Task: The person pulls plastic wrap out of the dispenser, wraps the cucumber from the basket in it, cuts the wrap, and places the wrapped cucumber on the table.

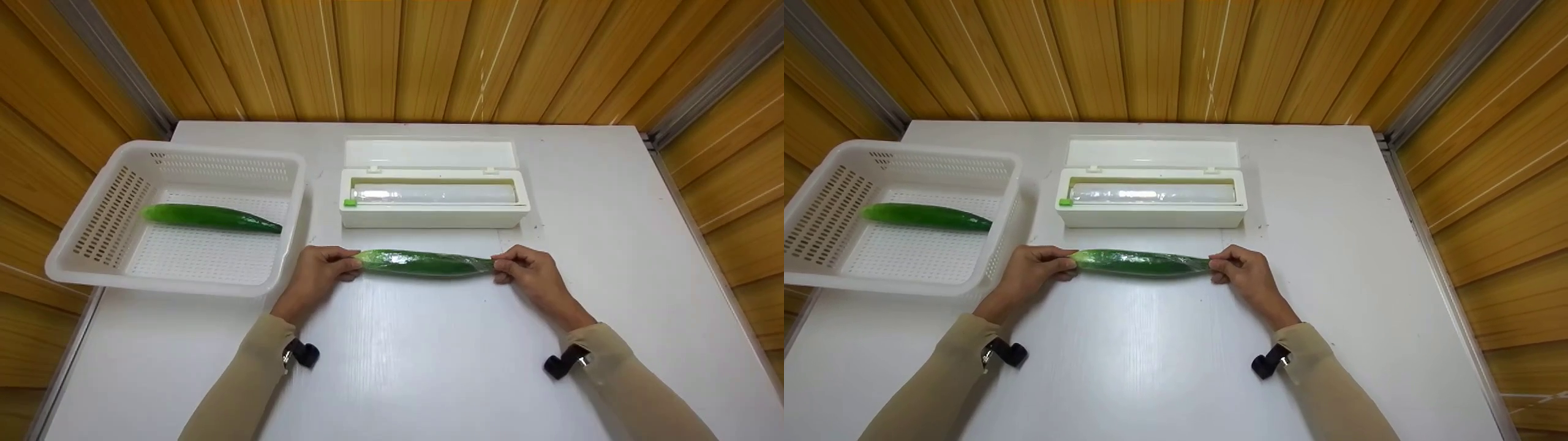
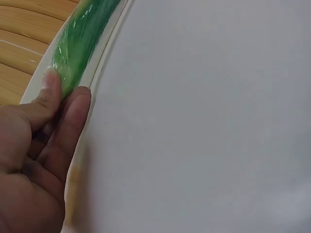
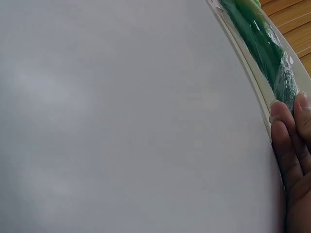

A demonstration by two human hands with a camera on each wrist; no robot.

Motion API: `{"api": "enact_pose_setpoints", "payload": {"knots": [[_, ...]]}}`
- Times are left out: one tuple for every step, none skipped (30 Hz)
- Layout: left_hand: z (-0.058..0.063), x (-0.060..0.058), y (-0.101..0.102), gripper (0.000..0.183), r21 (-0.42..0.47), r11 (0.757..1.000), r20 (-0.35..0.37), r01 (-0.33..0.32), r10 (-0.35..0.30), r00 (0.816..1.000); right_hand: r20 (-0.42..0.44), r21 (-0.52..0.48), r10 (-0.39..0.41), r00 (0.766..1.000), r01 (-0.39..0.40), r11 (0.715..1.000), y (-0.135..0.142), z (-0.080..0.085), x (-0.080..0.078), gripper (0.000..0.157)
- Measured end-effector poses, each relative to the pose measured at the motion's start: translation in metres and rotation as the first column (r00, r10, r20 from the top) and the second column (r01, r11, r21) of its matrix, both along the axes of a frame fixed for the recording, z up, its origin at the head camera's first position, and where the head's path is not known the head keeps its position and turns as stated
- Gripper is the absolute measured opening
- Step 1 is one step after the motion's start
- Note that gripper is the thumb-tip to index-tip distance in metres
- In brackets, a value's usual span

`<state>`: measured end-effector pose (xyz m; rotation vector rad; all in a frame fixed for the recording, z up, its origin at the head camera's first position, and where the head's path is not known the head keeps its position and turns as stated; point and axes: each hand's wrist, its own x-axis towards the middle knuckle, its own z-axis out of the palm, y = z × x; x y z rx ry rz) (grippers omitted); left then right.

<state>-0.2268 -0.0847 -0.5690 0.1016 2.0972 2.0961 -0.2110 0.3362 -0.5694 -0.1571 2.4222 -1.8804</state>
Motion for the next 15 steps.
{"api": "enact_pose_setpoints", "payload": {"knots": [[-0.0002, -0.0004, -0.0001, 0.015, 0.017, 1.000, 0.007, -0.001, 0.001, 1.000, -0.002, -0.005, -0.003, 1.000, 0.003, 1.000, -0.0008, -0.0003, 0.0000, 0.013], [-0.0006, -0.0009, -0.0003, 0.014, 0.030, 1.000, 0.013, -0.004, 0.004, 1.000, -0.005, -0.009, -0.003, 1.000, 0.003, 1.000, -0.0018, -0.0009, -0.0001, 0.014], [-0.0010, -0.0015, -0.0003, 0.013, 0.042, 0.999, 0.017, -0.011, 0.010, 1.000, -0.010, -0.017, -0.006, 1.000, 0.006, 1.000, -0.0031, -0.0013, 0.0000, 0.014], [-0.0015, -0.0019, 0.0001, 0.012, 0.054, 0.998, 0.024, -0.021, 0.019, 1.000, -0.012, -0.027, -0.011, 1.000, 0.011, 1.000, -0.0042, -0.0018, 0.0003, 0.014], [-0.0019, -0.0022, 0.0004, 0.012, 0.062, 0.998, 0.030, -0.032, 0.030, 0.999, -0.013, -0.039, -0.017, 1.000, 0.016, 0.999, -0.0052, -0.0023, 0.0007, 0.014], [-0.0019, -0.0022, 0.0009, 0.011, 0.066, 0.997, 0.035, -0.042, 0.040, 0.999, -0.015, -0.049, -0.019, 1.000, 0.018, 0.999, -0.0060, -0.0029, 0.0010, 0.014], [-0.0022, -0.0022, 0.0011, 0.011, 0.067, 0.996, 0.041, -0.051, 0.049, 0.998, -0.017, -0.053, -0.021, 1.000, 0.020, 0.998, -0.0065, -0.0032, 0.0013, 0.013], [-0.0020, -0.0022, 0.0012, 0.010, 0.066, 0.996, 0.049, -0.060, 0.057, 0.997, -0.019, -0.056, -0.017, 1.000, 0.016, 0.998, -0.0067, -0.0032, 0.0018, 0.013], [-0.0019, -0.0022, 0.0012, 0.010, 0.063, 0.996, 0.055, -0.068, 0.064, 0.996, -0.018, -0.058, -0.013, 1.000, 0.012, 0.998, -0.0068, -0.0032, 0.0023, 0.013], [-0.0017, -0.0023, 0.0011, 0.009, 0.060, 0.995, 0.060, -0.074, 0.070, 0.996, -0.017, -0.051, -0.010, 1.000, 0.009, 0.999, -0.0067, -0.0027, 0.0029, 0.014], [-0.0014, -0.0026, 0.0011, 0.009, 0.052, 0.996, 0.065, -0.078, 0.075, 0.995, -0.017, -0.032, -0.003, 1.000, 0.002, 1.000, -0.0063, -0.0020, 0.0035, 0.015], [-0.0011, -0.0030, 0.0009, 0.008, 0.046, 0.996, 0.069, -0.082, 0.079, 0.994, -0.019, -0.006, 0.002, 1.000, -0.002, 1.000, -0.0062, -0.0014, 0.0038, 0.017], [-0.0010, -0.0036, 0.0008, 0.008, 0.041, 0.995, 0.076, -0.087, 0.083, 0.994, -0.022, 0.024, 0.003, 1.000, -0.003, 1.000, -0.0064, -0.0006, 0.0043, 0.019], [-0.0007, -0.0040, 0.0008, 0.007, 0.036, 0.995, 0.083, -0.091, 0.087, 0.993, -0.026, 0.052, 0.003, 1.000, -0.002, 0.999, -0.0071, 0.0001, 0.0047, 0.021], [-0.0010, -0.0043, 0.0007, 0.007, 0.032, 0.995, 0.085, -0.094, 0.091, 0.992, -0.033, 0.081, -0.001, 0.999, 0.003, 0.997, -0.0078, 0.0004, 0.0048, 0.023]]}}
